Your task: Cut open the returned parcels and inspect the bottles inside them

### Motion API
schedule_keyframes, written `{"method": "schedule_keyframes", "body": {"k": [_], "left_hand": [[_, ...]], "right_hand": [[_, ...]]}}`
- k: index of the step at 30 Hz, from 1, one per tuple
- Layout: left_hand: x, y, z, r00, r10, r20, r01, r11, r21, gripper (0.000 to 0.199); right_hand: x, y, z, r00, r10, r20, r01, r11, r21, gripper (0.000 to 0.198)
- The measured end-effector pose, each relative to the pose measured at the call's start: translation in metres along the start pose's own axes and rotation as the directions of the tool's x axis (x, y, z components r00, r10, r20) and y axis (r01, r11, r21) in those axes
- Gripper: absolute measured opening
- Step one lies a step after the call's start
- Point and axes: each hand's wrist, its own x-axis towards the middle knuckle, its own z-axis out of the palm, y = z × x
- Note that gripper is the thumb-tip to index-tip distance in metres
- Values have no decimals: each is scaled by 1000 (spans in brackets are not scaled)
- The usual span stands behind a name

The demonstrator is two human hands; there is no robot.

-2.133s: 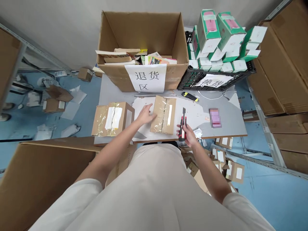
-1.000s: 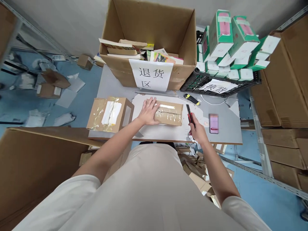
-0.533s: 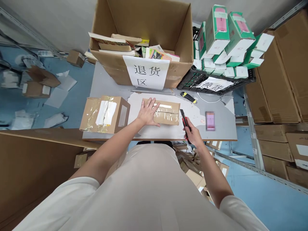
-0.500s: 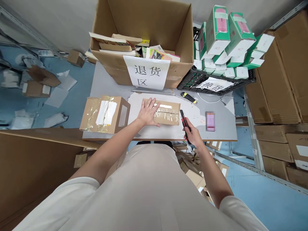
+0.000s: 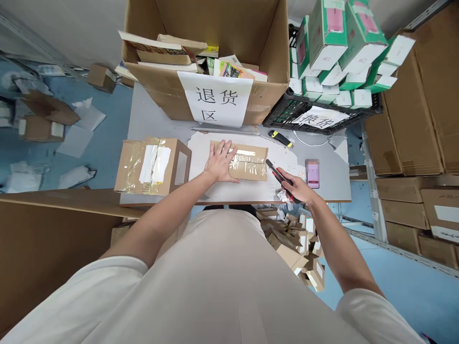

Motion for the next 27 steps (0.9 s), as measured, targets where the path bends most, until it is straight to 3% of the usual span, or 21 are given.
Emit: {"method": "schedule_keyframes", "body": {"k": [7, 16, 23, 25, 27], "left_hand": [[0, 1, 2, 1000, -29, 2, 29, 999, 18, 132], [1, 1, 4, 999, -37, 11, 37, 999, 17, 131], [0, 1, 4, 1000, -30, 4, 30, 999, 31, 130], [0, 1, 3, 1000, -23, 2, 23, 999, 32, 130], [0, 0, 3, 1000, -8, -8, 8, 999, 31, 129]], "right_hand": [[-4, 8, -1, 997, 8, 77, -9, 1000, 18, 66], [-25, 19, 17, 998, 54, 41, -56, 997, 45, 71], [-48, 37, 43, 996, 23, -91, -13, 994, 109, 73], [-49, 50, 44, 978, 40, -206, -27, 997, 66, 77], [-39, 64, 43, 924, 79, -375, -96, 995, -28, 77]]}}
